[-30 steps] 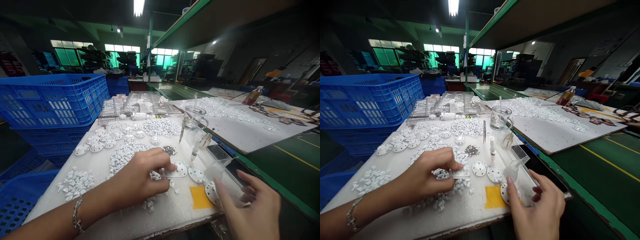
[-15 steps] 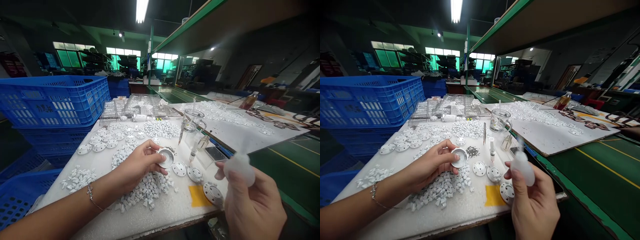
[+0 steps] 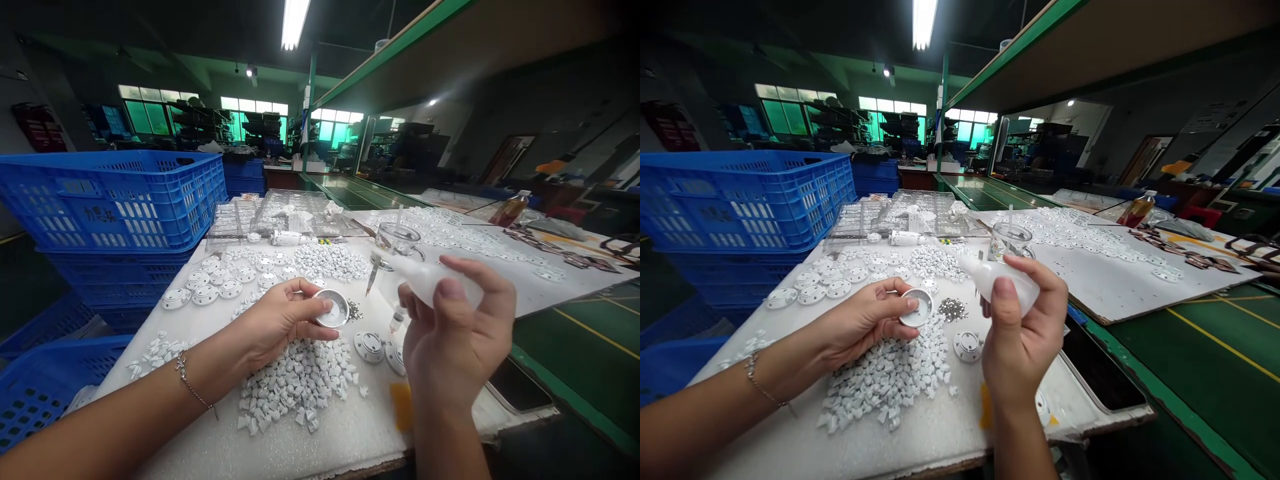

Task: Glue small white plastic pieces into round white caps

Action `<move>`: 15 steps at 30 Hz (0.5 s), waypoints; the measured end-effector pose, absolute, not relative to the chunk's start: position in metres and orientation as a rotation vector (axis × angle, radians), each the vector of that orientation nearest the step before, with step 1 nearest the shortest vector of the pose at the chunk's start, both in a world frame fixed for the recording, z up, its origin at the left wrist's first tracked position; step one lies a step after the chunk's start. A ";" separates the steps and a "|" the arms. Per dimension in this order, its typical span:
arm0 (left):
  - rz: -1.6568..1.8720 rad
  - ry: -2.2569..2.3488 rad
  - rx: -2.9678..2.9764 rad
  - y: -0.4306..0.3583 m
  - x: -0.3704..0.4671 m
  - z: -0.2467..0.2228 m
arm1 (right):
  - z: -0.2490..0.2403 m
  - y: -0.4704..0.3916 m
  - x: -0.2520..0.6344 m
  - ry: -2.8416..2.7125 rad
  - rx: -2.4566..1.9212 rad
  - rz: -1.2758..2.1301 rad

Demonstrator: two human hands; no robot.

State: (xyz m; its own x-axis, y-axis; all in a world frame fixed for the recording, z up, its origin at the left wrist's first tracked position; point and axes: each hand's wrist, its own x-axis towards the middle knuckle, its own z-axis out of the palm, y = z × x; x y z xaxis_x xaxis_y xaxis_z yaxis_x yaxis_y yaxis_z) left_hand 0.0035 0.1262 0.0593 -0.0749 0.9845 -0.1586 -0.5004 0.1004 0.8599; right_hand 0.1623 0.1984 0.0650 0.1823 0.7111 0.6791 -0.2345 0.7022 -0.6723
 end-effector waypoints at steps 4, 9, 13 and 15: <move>1.323 0.951 0.809 0.123 0.008 0.060 | 0.060 0.190 0.154 -1.270 -0.372 1.012; 1.320 0.967 1.028 0.115 0.025 0.058 | 0.053 0.178 0.144 -1.270 -0.323 1.352; 1.329 1.116 1.132 0.106 0.037 0.052 | 0.052 0.170 0.144 -1.164 -0.331 1.332; 1.319 1.251 1.227 0.103 0.042 0.048 | 0.052 0.168 0.145 -1.103 -0.340 1.300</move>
